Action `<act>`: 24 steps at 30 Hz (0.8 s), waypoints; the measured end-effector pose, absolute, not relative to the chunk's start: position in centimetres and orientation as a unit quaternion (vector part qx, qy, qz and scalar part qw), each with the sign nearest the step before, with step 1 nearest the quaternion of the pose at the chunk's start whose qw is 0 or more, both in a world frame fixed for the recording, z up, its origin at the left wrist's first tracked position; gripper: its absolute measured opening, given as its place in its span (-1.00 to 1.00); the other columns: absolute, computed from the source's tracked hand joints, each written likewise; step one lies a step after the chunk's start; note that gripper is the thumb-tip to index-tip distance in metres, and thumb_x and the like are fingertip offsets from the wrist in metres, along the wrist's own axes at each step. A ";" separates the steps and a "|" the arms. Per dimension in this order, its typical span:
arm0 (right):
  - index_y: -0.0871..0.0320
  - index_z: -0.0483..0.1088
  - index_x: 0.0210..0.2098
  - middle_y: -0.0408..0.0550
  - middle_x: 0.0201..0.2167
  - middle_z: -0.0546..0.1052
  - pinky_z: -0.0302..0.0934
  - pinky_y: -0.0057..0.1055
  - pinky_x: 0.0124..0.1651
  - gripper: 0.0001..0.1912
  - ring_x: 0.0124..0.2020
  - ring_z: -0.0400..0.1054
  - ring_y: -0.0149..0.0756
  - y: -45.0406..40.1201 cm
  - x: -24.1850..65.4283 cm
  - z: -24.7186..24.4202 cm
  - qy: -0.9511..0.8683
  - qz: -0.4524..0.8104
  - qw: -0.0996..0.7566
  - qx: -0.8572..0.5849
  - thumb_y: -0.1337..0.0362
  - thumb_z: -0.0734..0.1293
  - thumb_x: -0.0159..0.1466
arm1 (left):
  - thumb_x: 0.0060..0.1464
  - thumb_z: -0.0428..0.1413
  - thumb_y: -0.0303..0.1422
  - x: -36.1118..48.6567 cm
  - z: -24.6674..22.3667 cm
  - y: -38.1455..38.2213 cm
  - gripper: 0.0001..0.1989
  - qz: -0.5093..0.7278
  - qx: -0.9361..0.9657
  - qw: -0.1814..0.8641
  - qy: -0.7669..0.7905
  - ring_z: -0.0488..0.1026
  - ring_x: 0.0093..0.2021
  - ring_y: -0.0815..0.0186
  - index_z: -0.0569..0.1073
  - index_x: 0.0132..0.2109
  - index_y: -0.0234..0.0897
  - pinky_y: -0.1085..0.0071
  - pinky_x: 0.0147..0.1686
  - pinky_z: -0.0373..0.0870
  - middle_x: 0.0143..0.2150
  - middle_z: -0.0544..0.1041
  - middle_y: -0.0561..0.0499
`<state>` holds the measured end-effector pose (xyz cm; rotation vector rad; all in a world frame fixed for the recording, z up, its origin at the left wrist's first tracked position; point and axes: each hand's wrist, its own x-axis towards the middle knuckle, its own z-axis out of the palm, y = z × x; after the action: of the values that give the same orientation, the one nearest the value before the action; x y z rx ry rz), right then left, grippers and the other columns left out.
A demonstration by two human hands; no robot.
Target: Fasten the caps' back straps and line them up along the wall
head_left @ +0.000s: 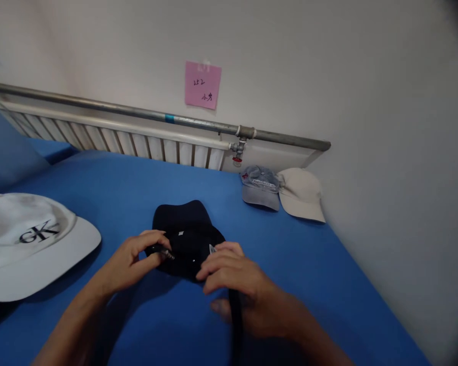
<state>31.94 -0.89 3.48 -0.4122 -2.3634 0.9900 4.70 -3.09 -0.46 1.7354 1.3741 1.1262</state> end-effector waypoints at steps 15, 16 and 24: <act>0.11 0.44 -0.22 -0.26 -0.55 0.41 0.09 -0.55 -0.55 -0.83 -0.65 0.13 -0.58 -0.2 28.9 0.1 -0.533 0.708 0.362 -0.289 0.28 0.39 0.17 | -0.10 0.28 -0.46 5.3 -0.2 -3.1 -0.88 0.415 0.512 0.550 0.513 0.42 -0.38 0.32 0.65 -0.32 -0.26 0.52 -0.38 0.32 -0.40 0.57 -0.02; 0.11 0.43 -0.19 -0.24 -0.50 0.46 0.10 -0.55 -0.57 -0.80 -0.66 0.14 -0.59 -0.1 28.6 -0.2 -0.520 0.719 0.364 -0.283 0.29 0.39 0.17 | -0.10 0.28 -0.48 5.2 -0.3 -3.0 -0.87 0.417 0.503 0.554 0.515 0.42 -0.39 0.33 0.65 -0.31 -0.26 0.52 -0.39 0.31 -0.40 0.56 -0.02; 0.14 0.32 -0.30 -0.18 -0.44 0.54 0.02 -0.60 -0.67 -0.85 -0.70 0.10 -0.62 0.1 27.7 -2.2 -0.452 0.764 0.357 -0.291 0.28 0.38 0.18 | -0.02 0.20 -0.40 5.2 -0.8 -2.7 -0.87 0.386 0.557 0.569 0.467 0.38 -0.31 0.37 0.62 -0.29 -0.15 0.49 -0.24 0.27 -0.31 0.56 0.09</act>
<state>27.66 0.12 -2.16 -0.7503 -1.1674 1.9728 5.16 -2.69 -0.77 1.3075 1.0964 0.9062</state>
